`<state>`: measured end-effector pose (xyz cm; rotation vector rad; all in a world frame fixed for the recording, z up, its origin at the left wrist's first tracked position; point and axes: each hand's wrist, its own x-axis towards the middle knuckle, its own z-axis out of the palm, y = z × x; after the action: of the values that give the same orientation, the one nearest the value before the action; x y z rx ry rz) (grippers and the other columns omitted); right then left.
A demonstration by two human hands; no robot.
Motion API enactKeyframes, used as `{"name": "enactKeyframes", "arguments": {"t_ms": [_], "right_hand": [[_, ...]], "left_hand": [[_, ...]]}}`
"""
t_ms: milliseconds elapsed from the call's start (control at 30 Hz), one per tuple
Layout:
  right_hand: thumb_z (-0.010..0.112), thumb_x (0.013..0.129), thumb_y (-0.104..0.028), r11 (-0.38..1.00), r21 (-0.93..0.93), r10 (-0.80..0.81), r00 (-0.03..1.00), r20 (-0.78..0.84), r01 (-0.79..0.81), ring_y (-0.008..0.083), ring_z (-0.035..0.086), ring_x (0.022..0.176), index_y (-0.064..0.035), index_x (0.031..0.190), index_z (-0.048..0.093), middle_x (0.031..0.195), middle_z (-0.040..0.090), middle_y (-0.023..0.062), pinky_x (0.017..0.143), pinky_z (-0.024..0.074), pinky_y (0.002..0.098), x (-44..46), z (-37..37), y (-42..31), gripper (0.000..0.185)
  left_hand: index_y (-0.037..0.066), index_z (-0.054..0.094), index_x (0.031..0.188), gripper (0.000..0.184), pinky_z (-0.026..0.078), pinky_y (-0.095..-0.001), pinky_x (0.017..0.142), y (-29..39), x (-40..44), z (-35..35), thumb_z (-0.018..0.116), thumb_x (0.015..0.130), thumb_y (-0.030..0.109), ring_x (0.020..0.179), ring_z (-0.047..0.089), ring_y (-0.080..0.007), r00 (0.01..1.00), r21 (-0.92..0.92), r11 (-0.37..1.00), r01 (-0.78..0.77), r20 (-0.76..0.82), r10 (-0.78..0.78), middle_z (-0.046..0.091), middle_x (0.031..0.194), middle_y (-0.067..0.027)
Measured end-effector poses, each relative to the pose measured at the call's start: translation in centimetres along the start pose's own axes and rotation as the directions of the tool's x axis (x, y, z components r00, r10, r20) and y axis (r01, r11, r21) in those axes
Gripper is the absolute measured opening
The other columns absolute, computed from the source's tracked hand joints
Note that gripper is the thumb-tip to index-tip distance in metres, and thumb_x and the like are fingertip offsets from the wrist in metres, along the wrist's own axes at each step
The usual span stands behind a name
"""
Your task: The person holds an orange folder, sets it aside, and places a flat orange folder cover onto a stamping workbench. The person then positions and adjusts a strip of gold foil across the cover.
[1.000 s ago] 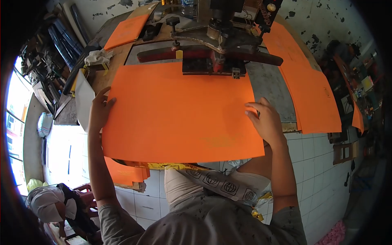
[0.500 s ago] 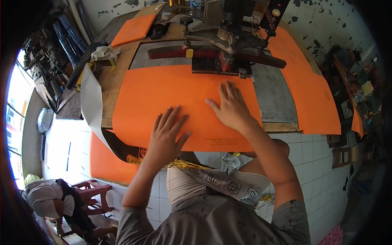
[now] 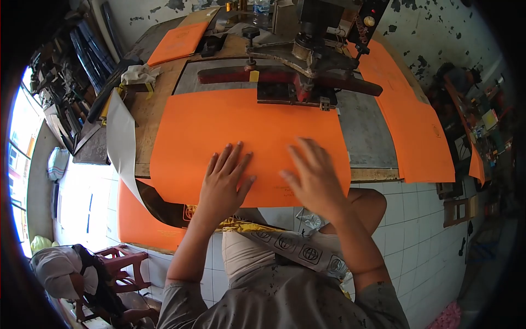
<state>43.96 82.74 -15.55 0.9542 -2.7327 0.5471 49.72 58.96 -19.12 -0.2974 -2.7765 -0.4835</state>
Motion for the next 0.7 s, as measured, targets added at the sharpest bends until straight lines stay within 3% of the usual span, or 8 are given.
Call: {"name": "enactKeyframes", "arguments": {"t_ms": [100, 200, 467, 600, 700], "right_hand": [[0.050, 0.105, -0.041, 0.980, -0.161, 0.132, 0.989, 0.063, -0.120, 0.0378, 0.036, 0.146, 0.0017, 0.145, 0.048, 0.155, 0.041, 0.0214, 0.121, 0.0276, 0.0514, -1.4, 0.5, 4.3, 0.059], [0.044, 0.106, -0.043, 0.987, -0.157, 0.050, 0.998, 0.035, -0.044, 0.0355, 0.033, 0.148, 0.0006, 0.148, 0.043, 0.158, 0.037, 0.0211, 0.122, 0.0248, 0.0517, -0.2, 1.4, 6.5, 0.060], [0.043, 0.107, -0.038, 0.985, -0.156, 0.065, 0.996, -0.066, -0.074, 0.0343, 0.031, 0.150, -0.0014, 0.149, 0.043, 0.160, 0.036, 0.0188, 0.124, 0.0216, 0.0520, 3.2, 4.5, 8.8, 0.056], [0.048, 0.105, -0.031, 0.992, -0.123, -0.004, 0.998, -0.058, -0.003, 0.0341, 0.036, 0.147, -0.0015, 0.142, 0.052, 0.156, 0.042, 0.0166, 0.121, 0.0267, 0.0510, 1.2, 1.4, 9.0, 0.048], [0.055, 0.101, -0.024, 0.994, 0.066, 0.092, 0.989, -0.118, -0.085, 0.0329, 0.041, 0.144, -0.0025, 0.137, 0.057, 0.149, 0.051, 0.0130, 0.116, 0.0317, 0.0500, -3.1, -2.6, 8.9, 0.042]], "left_hand": [[0.008, 0.052, 0.146, 0.053, 0.024, -0.0521, 0.123, -0.6, 1.5, 0.1, 0.054, 0.102, 0.037, 0.149, 0.033, -0.0380, 0.998, 0.032, 0.999, 0.015, 0.056, -0.017, 0.039, 0.159, -0.0171], [0.007, 0.049, 0.148, 0.056, 0.023, -0.0512, 0.123, -1.8, 4.0, 0.0, 0.051, 0.103, 0.040, 0.151, 0.029, -0.0375, 0.994, 0.051, 0.999, 0.006, 0.110, -0.012, 0.035, 0.162, -0.0172], [0.005, 0.044, 0.150, 0.058, 0.019, -0.0482, 0.126, -5.4, 8.9, 1.5, 0.049, 0.104, 0.040, 0.153, 0.023, -0.0377, 0.989, 0.061, 0.998, -0.025, 0.144, 0.016, 0.028, 0.164, -0.0174], [0.005, 0.053, 0.144, 0.052, 0.023, -0.0490, 0.124, -4.0, 6.5, -0.4, 0.052, 0.102, 0.037, 0.151, 0.029, -0.0372, 0.999, -0.034, 0.999, 0.032, 0.034, -0.031, 0.038, 0.160, -0.0162], [0.006, 0.059, 0.138, 0.048, 0.025, -0.0507, 0.122, -3.2, 2.6, -1.7, 0.053, 0.101, 0.036, 0.148, 0.035, -0.0363, 0.996, -0.053, 0.995, 0.084, -0.015, -0.085, 0.047, 0.154, -0.0152]]}}
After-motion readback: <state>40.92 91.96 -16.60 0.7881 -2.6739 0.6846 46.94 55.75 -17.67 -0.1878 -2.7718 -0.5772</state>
